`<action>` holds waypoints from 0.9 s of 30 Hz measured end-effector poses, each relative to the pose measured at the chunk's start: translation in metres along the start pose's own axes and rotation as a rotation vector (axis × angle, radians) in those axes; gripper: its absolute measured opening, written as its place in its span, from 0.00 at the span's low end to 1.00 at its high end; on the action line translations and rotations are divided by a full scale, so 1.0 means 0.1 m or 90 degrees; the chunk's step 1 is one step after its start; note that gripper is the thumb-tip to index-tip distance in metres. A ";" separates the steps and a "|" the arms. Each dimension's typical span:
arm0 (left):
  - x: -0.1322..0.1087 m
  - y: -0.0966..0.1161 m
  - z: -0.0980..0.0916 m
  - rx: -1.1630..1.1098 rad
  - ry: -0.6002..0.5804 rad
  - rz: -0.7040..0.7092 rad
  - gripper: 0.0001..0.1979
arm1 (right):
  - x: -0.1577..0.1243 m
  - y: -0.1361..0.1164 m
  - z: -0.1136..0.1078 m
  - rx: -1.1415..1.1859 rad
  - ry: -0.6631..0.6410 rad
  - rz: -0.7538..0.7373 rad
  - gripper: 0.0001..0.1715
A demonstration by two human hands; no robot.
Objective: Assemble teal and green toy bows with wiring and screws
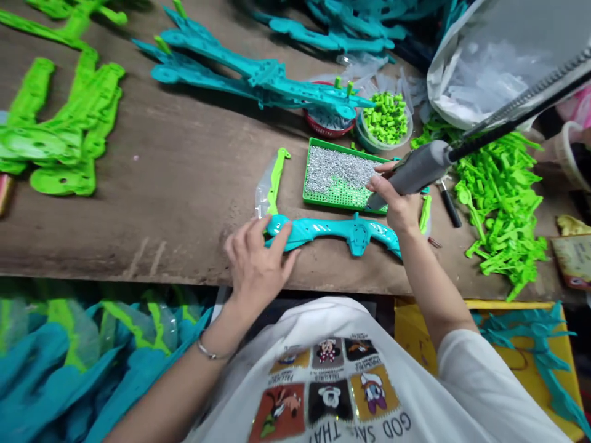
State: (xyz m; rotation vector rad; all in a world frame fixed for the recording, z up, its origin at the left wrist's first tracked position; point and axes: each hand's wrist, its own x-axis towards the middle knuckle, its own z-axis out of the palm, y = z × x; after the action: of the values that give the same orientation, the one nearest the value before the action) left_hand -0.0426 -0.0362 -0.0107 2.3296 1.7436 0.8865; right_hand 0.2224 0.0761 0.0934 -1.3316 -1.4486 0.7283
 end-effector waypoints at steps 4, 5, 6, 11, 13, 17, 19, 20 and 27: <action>0.04 -0.26 0.02 0.031 -0.053 0.079 0.32 | -0.07 -0.02 -0.01 -0.066 -0.003 -0.049 0.27; 0.05 -0.30 0.05 0.040 -0.048 0.101 0.33 | -0.13 -0.04 -0.01 -0.099 0.031 -0.082 0.30; 0.05 -0.34 0.07 0.050 -0.040 0.121 0.33 | -0.21 -0.05 0.00 -0.142 0.090 -0.124 0.33; 0.11 -0.43 -0.02 0.092 0.022 0.211 0.35 | -0.83 -0.19 0.17 -0.227 0.201 -0.452 0.27; 0.18 -0.43 -0.17 0.091 0.037 0.237 0.34 | -1.02 -0.22 0.32 -0.262 0.005 -0.504 0.24; 0.34 -0.37 -0.54 0.093 0.045 0.293 0.32 | -1.07 -0.23 0.64 -0.352 -0.193 -0.428 0.22; 0.42 -0.36 -0.68 0.127 0.058 0.335 0.31 | -1.00 -0.22 0.74 -0.343 -0.200 -0.416 0.19; 0.45 -0.37 -0.73 0.148 0.068 0.354 0.30 | -0.97 -0.22 0.77 -0.332 -0.194 -0.419 0.18; 0.70 -0.50 -0.84 0.171 0.102 0.425 0.25 | -0.85 -0.34 0.90 -0.323 -0.194 -0.372 0.15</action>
State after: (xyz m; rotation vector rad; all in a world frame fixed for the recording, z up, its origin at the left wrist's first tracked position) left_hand -0.1151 0.0228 0.0653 3.1818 1.1753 0.9827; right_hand 0.1175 0.0040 0.0726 -1.0835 -2.2407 0.1783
